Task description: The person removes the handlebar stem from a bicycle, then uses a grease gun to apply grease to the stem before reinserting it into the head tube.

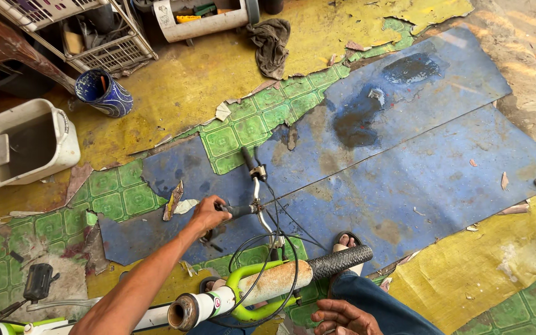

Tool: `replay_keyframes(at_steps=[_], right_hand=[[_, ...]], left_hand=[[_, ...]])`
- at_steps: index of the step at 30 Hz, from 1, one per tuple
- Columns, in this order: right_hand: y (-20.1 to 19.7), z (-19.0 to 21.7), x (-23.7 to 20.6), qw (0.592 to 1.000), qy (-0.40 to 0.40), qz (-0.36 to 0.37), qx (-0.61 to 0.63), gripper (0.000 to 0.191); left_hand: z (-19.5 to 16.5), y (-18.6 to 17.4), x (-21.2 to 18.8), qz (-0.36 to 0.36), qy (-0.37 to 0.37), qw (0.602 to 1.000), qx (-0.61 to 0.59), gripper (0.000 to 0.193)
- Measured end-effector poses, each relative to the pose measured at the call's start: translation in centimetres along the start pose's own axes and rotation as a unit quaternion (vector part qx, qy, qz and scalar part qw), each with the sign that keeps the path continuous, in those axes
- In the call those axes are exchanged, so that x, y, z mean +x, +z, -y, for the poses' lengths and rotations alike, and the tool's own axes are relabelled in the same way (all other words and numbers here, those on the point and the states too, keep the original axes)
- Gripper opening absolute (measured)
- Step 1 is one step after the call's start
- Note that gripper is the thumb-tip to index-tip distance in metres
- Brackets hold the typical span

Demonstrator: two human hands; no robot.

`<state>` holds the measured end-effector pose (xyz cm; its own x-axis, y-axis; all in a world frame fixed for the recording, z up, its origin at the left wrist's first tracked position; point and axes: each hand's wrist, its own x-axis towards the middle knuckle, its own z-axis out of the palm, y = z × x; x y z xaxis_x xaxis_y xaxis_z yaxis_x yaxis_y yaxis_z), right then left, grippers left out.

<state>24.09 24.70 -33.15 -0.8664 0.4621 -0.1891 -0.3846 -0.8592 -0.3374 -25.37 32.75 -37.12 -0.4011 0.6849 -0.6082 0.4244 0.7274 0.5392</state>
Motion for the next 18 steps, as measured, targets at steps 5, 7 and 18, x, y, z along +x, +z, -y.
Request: replay_keyframes(at_steps=[5, 7, 18], right_hand=[[-0.4, -0.2, -0.1, 0.991, 0.036, -0.093, -0.086, 0.061], [-0.7, -0.2, -0.4, 0.985, 0.050, -0.115, -0.121, 0.060], [0.4, 0.4, -0.4, 0.977, 0.058, -0.155, -0.133, 0.061]], left_hand=[[-0.3, -1.7, -0.5, 0.034, -0.036, 0.998, -0.041, 0.048], [-0.5, -2.1, -0.3, 0.039, -0.026, 0.999, -0.023, 0.045], [2.0, -5.3, 0.7, 0.086, -0.002, 0.987, -0.136, 0.048]])
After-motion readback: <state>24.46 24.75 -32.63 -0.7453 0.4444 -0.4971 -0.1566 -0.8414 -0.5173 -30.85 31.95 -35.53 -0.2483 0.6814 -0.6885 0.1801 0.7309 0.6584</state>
